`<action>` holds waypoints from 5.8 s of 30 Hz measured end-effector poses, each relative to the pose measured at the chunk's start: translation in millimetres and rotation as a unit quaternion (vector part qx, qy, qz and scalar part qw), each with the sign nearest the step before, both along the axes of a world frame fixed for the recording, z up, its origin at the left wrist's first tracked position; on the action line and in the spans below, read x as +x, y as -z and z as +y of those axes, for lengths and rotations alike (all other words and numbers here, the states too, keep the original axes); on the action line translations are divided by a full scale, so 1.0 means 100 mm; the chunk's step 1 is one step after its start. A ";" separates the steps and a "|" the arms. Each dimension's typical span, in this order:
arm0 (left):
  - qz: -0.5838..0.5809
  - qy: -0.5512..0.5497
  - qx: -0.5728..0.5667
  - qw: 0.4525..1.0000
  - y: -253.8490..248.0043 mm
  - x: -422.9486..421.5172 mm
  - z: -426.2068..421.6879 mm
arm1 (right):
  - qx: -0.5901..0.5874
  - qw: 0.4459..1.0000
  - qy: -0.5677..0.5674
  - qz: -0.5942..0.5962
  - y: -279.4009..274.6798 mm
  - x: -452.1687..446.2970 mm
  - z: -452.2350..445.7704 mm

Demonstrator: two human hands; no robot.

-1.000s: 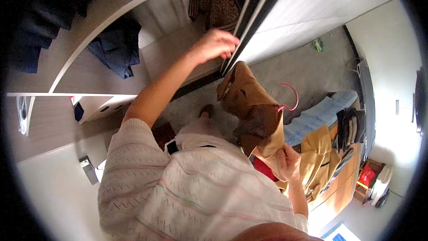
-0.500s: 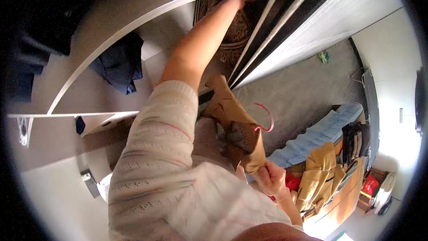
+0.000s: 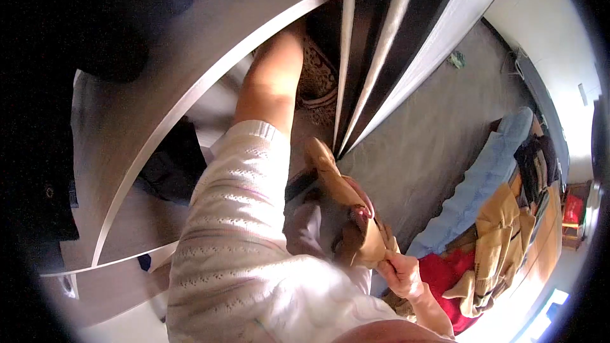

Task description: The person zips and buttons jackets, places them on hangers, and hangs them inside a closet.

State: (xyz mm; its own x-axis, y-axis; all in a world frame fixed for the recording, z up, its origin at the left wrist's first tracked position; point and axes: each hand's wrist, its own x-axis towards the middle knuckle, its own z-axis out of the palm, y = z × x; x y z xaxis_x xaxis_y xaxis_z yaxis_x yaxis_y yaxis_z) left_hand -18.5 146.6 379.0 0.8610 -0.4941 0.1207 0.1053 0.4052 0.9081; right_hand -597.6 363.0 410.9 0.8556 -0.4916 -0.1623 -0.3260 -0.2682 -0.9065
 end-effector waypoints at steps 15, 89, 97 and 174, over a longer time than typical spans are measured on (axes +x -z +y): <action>-0.029 -0.052 0.003 0.998 0.14 0.38 0.51 | 0.040 0.998 -0.042 0.028 -0.20 -0.05 0.04; -0.063 0.140 0.112 0.982 -1.05 1.17 1.98 | -0.295 0.938 0.161 -0.082 -0.35 4.01 0.93; -0.094 0.086 0.046 0.991 -1.15 1.09 1.72 | -0.257 0.942 0.209 -0.052 0.09 4.02 0.71; -0.091 -0.066 0.130 0.985 -0.70 -0.83 2.68 | 0.057 0.972 0.111 0.200 1.46 -0.02 0.09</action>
State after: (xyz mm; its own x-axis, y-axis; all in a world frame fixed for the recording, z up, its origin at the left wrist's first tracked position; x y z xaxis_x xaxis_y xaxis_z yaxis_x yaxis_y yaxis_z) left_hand -101.4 414.4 448.6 0.8954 -0.4143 0.1631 -0.1072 0.1549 0.9821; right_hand -599.3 371.8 265.4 0.5885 -0.6155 -0.5243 -0.6963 -0.0563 -0.7155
